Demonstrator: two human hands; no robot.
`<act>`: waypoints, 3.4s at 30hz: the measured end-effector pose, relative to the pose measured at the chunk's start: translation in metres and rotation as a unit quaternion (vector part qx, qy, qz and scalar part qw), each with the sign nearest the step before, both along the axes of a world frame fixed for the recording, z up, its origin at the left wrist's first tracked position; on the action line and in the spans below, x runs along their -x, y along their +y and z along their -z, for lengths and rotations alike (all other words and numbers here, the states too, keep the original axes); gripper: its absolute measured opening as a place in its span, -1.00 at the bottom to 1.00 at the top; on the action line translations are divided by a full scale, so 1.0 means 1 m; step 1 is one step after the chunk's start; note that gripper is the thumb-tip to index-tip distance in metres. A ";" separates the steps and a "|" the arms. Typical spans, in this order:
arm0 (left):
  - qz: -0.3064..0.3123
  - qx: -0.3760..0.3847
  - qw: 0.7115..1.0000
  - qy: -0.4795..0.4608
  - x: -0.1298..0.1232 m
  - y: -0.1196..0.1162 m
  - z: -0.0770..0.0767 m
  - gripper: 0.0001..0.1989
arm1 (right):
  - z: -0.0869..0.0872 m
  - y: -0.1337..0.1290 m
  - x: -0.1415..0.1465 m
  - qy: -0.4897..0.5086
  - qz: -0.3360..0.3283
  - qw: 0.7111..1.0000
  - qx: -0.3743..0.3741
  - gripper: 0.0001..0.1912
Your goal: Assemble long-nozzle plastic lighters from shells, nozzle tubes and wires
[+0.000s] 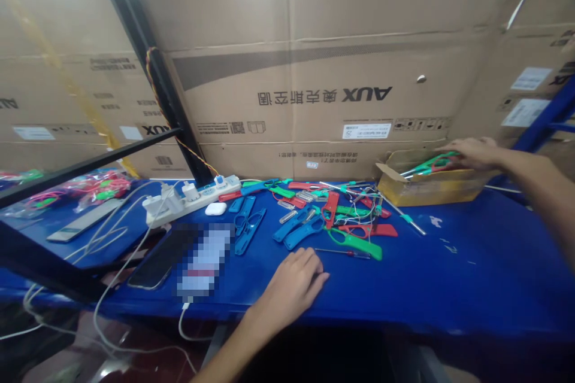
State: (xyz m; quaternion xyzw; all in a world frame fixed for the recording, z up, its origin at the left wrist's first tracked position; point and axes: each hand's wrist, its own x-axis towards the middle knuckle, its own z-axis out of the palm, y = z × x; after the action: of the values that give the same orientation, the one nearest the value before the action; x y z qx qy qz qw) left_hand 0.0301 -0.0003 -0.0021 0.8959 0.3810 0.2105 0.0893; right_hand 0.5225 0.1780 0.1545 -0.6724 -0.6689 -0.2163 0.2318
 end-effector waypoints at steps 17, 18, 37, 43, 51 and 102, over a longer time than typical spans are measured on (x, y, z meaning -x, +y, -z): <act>-0.158 -0.003 0.986 0.049 0.002 0.089 -0.093 -0.68 | 0.052 -0.015 0.151 -0.047 -0.258 0.965 0.011 -0.76; -0.186 -0.015 0.981 0.054 0.003 0.107 -0.099 -0.69 | 0.060 -0.016 0.166 -0.050 -0.276 0.960 0.014 -0.75; -0.180 -0.086 0.966 0.165 0.030 0.174 -0.027 -0.66 | 0.109 -0.052 0.215 -0.047 -0.381 0.913 0.138 -0.73; -0.153 -0.086 0.972 0.157 0.031 0.178 -0.025 -0.65 | 0.109 -0.067 0.223 -0.005 -0.399 0.894 0.204 -0.74; -0.129 -0.126 0.977 0.115 0.022 0.174 -0.041 -0.66 | 0.098 -0.078 0.218 0.046 -0.380 0.887 0.260 -0.71; 0.062 -0.033 0.995 0.075 0.002 0.140 -0.057 -0.80 | 0.087 -0.062 0.136 0.129 -0.254 0.902 0.325 -0.70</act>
State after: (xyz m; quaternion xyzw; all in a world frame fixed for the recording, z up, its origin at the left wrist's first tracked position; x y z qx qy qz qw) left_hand 0.0281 0.1395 0.0548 0.9336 0.3227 0.1498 0.0436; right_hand 0.3866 0.1158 0.0676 -0.5399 -0.8142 0.1684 0.1315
